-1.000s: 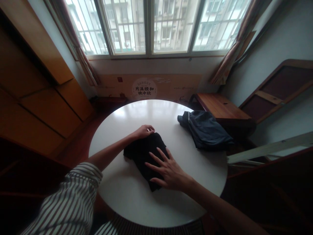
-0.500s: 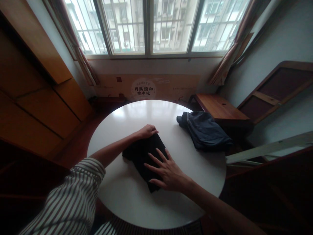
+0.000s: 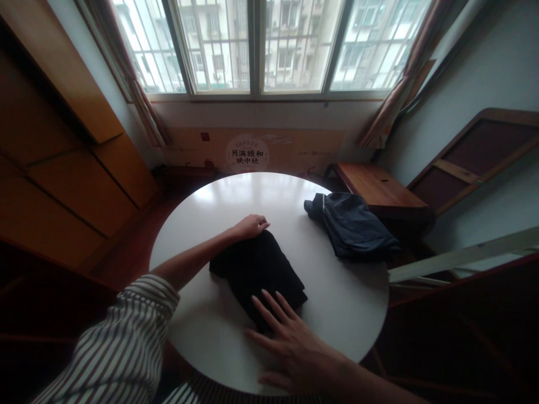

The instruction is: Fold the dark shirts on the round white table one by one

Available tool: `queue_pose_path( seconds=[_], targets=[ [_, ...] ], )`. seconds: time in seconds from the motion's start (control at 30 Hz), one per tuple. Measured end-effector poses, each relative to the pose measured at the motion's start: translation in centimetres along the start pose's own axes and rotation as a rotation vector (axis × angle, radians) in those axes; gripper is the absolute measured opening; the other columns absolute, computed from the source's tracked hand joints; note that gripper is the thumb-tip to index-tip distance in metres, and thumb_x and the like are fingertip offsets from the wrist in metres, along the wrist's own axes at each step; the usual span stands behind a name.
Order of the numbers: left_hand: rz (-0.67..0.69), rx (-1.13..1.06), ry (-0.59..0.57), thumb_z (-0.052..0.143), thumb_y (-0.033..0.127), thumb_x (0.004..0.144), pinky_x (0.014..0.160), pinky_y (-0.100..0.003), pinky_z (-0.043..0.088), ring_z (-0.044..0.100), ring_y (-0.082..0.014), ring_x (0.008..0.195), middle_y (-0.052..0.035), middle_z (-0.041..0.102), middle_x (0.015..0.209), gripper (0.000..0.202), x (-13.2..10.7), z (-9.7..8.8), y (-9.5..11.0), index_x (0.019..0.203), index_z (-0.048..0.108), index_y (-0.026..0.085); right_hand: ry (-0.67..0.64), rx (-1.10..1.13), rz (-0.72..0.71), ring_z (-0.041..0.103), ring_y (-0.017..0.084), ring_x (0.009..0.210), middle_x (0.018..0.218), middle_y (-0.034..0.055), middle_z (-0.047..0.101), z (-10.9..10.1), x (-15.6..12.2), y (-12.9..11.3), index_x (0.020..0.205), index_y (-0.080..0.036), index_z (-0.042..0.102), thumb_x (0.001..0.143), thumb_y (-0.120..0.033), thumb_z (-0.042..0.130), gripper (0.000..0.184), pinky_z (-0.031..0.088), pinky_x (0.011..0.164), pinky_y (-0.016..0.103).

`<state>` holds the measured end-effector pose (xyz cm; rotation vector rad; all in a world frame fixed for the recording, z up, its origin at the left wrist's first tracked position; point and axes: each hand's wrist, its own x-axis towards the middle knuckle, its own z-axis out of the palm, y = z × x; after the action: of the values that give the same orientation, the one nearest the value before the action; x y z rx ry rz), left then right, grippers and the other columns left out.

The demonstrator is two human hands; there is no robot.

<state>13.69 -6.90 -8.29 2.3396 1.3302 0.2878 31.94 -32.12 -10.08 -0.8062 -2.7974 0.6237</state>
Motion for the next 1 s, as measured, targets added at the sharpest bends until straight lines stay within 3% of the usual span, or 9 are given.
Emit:
queue_pose_path(
  seconds=[0.07,0.17,0.3,0.4,0.5,0.6,0.7,0.9,1.0],
  targets=[
    [-0.035,0.001,0.012,0.047,0.045,0.096,0.081,-0.028,0.048,0.067,-0.0229,0.091,-0.0110,0.074,0.101,0.041,-1.1,-0.4,0.0,0.102,0.073,0.015,0.048,0.027,-0.015,0.020,0.035,0.148,0.161,0.0113,0.027,-0.3,-0.1,0.0,0.153,-0.027,0.034,0.094,-0.051,0.051,0.065,0.016,0.118,0.061],
    [-0.120,-0.033,-0.054,0.058,0.067,0.083,0.073,-0.027,0.048,0.068,-0.0250,0.088,-0.0127,0.074,0.099,0.059,-2.6,-0.8,-0.4,0.105,0.072,0.013,0.336,0.060,0.127,0.042,0.029,0.137,0.144,0.0127,0.052,-1.4,0.6,1.8,0.140,-0.023,0.050,0.095,-0.035,0.050,0.046,0.030,0.116,0.054],
    [-0.151,-0.130,-0.189,0.072,0.073,0.062,0.062,-0.026,0.046,0.067,-0.0228,0.075,-0.0081,0.074,0.084,0.066,-3.4,-0.5,-0.8,0.092,0.073,0.014,0.612,0.182,0.423,0.053,0.031,0.123,0.132,0.0173,0.056,-3.0,2.7,6.4,0.133,-0.019,0.053,0.089,-0.041,0.061,0.050,0.044,0.105,0.052],
    [-0.058,-0.308,-0.277,0.076,0.063,0.065,0.065,-0.026,0.048,0.067,-0.0213,0.077,-0.0051,0.073,0.084,0.056,-3.3,-0.3,-0.5,0.094,0.072,0.015,0.518,0.495,0.592,0.064,0.029,0.104,0.124,0.0181,0.061,-4.2,4.4,9.7,0.137,-0.015,0.048,0.076,-0.050,0.074,0.075,0.054,0.088,0.046],
    [0.120,-0.494,-0.284,0.078,0.051,0.071,0.076,-0.028,0.051,0.066,-0.0216,0.091,-0.0061,0.072,0.101,0.053,-3.4,-0.8,0.3,0.108,0.066,0.016,0.389,0.820,0.579,0.067,0.023,0.086,0.103,0.0115,0.069,-5.4,5.4,11.5,0.121,-0.013,0.061,0.070,-0.054,0.079,0.068,0.056,0.076,0.037],
    [0.178,-0.636,-0.237,0.080,0.044,0.071,0.074,-0.028,0.052,0.066,-0.0199,0.088,-0.0058,0.070,0.101,0.061,-3.9,-2.0,1.8,0.120,0.054,0.016,0.267,1.083,0.414,0.068,0.022,0.087,0.093,0.0057,0.071,-6.4,5.4,11.9,0.104,-0.013,0.069,0.068,-0.050,0.082,0.053,0.054,0.084,0.036],
    [0.237,-0.766,-0.194,0.081,0.038,0.072,0.072,-0.028,0.053,0.066,-0.0179,0.083,-0.0036,0.069,0.096,0.070,-3.9,-3.2,3.7,0.128,0.044,0.018,0.250,1.322,0.394,0.069,0.024,0.093,0.100,0.0050,0.072,-6.6,4.6,11.3,0.118,-0.018,0.063,0.061,-0.039,0.086,0.065,0.053,0.091,0.039],
    [0.371,-0.670,-0.099,0.083,0.036,0.070,0.070,-0.029,0.053,0.066,-0.0183,0.078,-0.0041,0.069,0.092,0.067,0.8,-4.7,7.8,0.124,0.050,0.016,0.522,1.401,0.537,0.071,0.028,0.091,0.098,0.0056,0.074,-8.0,2.2,10.6,0.128,-0.022,0.055,0.065,-0.025,0.074,0.066,0.057,0.086,0.042],
    [0.448,-0.484,0.142,0.081,0.034,0.073,0.079,-0.032,0.053,0.066,-0.0207,0.089,-0.0080,0.069,0.102,0.057,5.2,-5.7,10.8,0.121,0.055,0.015,0.733,1.328,0.593,0.072,0.027,0.085,0.092,0.0050,0.074,-11.9,0.6,12.4,0.125,-0.020,0.057,0.066,-0.025,0.069,0.061,0.059,0.079,0.040]
  ],
)
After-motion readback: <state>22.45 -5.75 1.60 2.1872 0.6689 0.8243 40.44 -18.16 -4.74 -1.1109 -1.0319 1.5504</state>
